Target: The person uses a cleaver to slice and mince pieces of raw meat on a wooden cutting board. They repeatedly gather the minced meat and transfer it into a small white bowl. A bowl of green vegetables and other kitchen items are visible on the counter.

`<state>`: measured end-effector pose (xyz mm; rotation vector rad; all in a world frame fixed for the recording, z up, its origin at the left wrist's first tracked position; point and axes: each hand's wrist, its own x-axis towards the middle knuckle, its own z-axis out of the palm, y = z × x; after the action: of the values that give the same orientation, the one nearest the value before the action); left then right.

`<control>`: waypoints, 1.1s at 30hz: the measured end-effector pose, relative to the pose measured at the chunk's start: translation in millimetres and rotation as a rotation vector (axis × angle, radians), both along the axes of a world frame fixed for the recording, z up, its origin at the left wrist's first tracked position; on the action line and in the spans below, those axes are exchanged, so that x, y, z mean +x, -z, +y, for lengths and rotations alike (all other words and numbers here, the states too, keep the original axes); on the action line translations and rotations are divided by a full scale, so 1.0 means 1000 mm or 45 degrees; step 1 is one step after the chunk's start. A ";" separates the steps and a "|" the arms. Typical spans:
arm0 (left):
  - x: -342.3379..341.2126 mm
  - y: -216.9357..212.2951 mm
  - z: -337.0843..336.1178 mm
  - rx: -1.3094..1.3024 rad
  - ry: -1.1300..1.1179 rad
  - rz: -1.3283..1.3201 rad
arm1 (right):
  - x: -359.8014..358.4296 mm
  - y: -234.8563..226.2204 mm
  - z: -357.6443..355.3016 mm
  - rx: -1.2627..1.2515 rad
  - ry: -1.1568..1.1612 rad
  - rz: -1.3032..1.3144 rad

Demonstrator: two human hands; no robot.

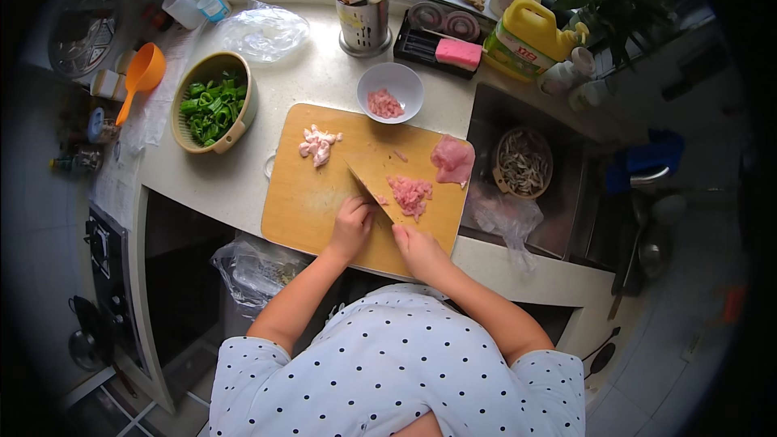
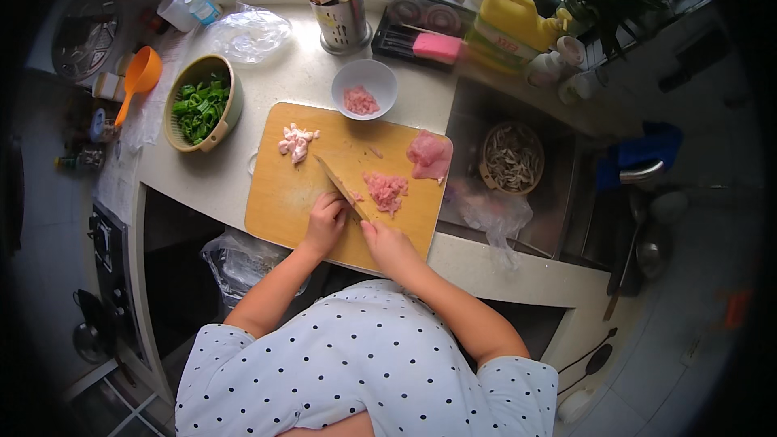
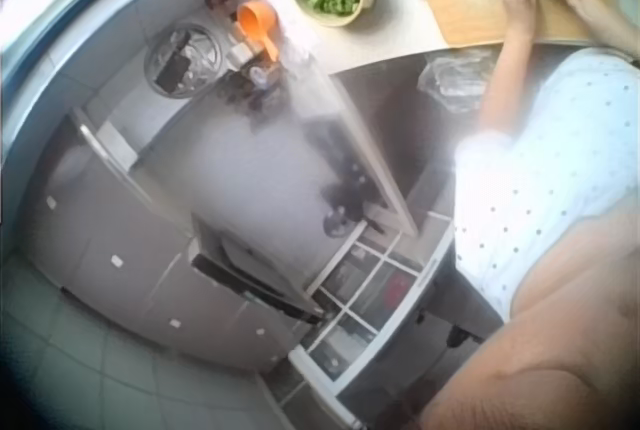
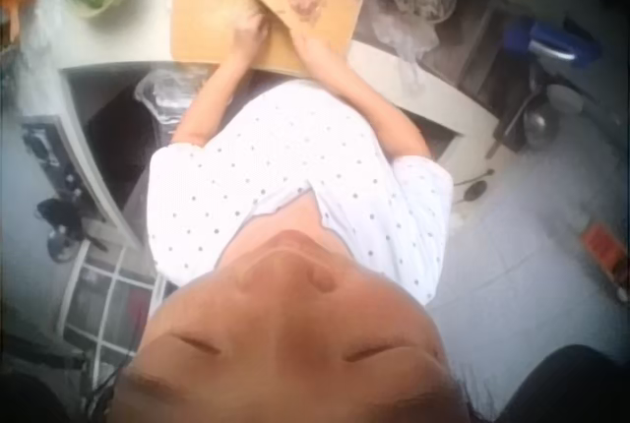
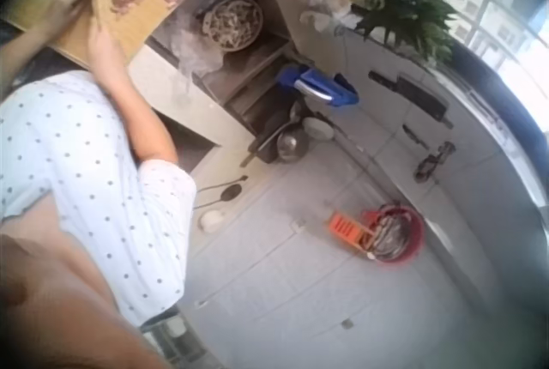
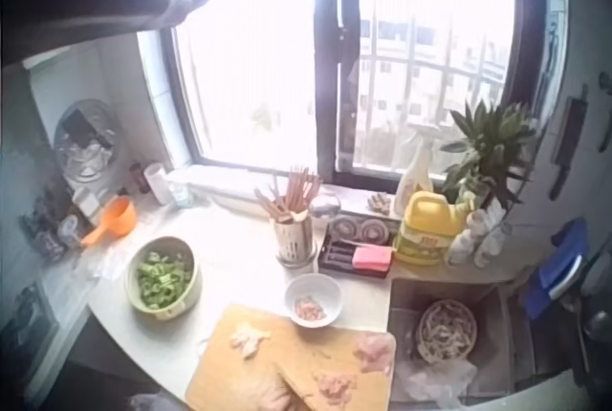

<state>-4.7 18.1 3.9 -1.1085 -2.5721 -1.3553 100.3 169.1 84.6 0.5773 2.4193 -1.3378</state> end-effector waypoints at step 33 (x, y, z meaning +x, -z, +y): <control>-0.082 -0.007 -0.006 0.167 -0.035 -0.406 | 0.047 -0.010 0.034 0.700 -0.141 0.356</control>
<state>-86.7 11.8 10.7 -0.8976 -2.6399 -1.7946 147.8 203.2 94.7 0.3899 3.0186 -0.7369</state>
